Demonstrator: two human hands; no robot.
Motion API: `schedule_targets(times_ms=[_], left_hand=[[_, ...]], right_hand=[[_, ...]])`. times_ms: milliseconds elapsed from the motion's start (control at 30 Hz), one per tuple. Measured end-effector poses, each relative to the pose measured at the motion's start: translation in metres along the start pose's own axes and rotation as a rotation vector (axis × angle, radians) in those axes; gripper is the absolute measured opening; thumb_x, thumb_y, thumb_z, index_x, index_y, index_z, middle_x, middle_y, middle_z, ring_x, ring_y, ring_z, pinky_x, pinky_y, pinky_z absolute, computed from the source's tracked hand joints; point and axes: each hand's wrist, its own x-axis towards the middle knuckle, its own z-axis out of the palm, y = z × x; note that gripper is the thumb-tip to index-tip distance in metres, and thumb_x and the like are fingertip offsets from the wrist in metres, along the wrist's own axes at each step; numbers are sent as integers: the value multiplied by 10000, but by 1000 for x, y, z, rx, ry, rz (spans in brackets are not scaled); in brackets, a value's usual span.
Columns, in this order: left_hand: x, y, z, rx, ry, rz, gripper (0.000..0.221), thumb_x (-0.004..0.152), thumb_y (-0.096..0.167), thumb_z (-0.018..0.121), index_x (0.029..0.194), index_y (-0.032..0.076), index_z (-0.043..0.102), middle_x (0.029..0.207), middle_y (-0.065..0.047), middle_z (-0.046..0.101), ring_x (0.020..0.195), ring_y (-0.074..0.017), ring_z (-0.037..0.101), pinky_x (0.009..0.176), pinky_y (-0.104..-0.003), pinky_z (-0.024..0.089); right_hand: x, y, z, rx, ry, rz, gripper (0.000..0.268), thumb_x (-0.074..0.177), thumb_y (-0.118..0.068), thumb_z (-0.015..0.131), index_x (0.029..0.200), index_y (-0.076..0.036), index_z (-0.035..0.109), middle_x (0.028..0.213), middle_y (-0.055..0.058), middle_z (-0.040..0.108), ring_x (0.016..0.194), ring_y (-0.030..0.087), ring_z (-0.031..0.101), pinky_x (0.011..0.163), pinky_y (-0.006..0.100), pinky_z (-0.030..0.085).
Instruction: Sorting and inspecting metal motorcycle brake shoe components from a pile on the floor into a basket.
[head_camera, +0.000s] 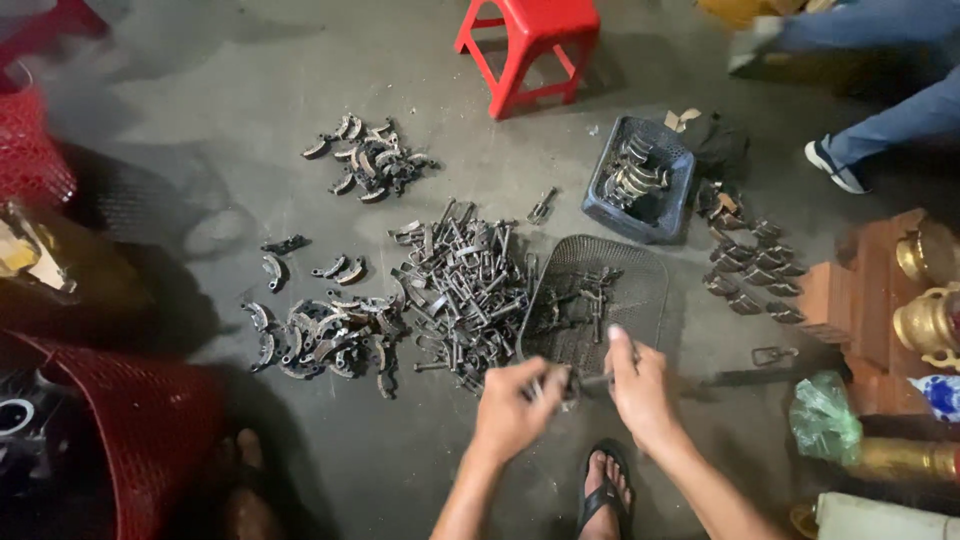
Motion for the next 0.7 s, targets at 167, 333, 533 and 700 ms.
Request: schedule_targets(times_ms=[167,333,533,700], left_hand=[[2,-11,28,-752,30,-599,324,1013,283,644,803,45,711,585,-24,626,431,-97,515,404,-264,356],[1,-14,16,-425,34,-346,344,1037,235,658,762,29,650,576,-4,564,460,-55,494,412,-255,379],[-1,-7,17,-349,102,-173,330,1024,247,629,779,26,639,531,-24,597,420,-86,538,389,-271,417],[-1,-4,34,-1149,-218,-943,459,983,457,617,765,54,592,494,-33,512,324,-107,381,294,-234,244]], right_hand=[[-30,-54,0,-335,238,-604,386,1063,-316,497,843,-19,609,621,152,543,524,282,548,516,415,435],[-29,-49,-1,-421,243,-567,320,1052,-264,557,875,-1,600,670,230,547,624,425,549,517,461,417],[-37,-51,-4,-348,138,-550,270,1012,-216,581,855,2,600,639,232,539,548,407,560,522,455,444],[-35,-57,-15,-510,242,-1037,190,995,-107,610,831,-18,571,674,175,584,629,389,619,564,479,465]])
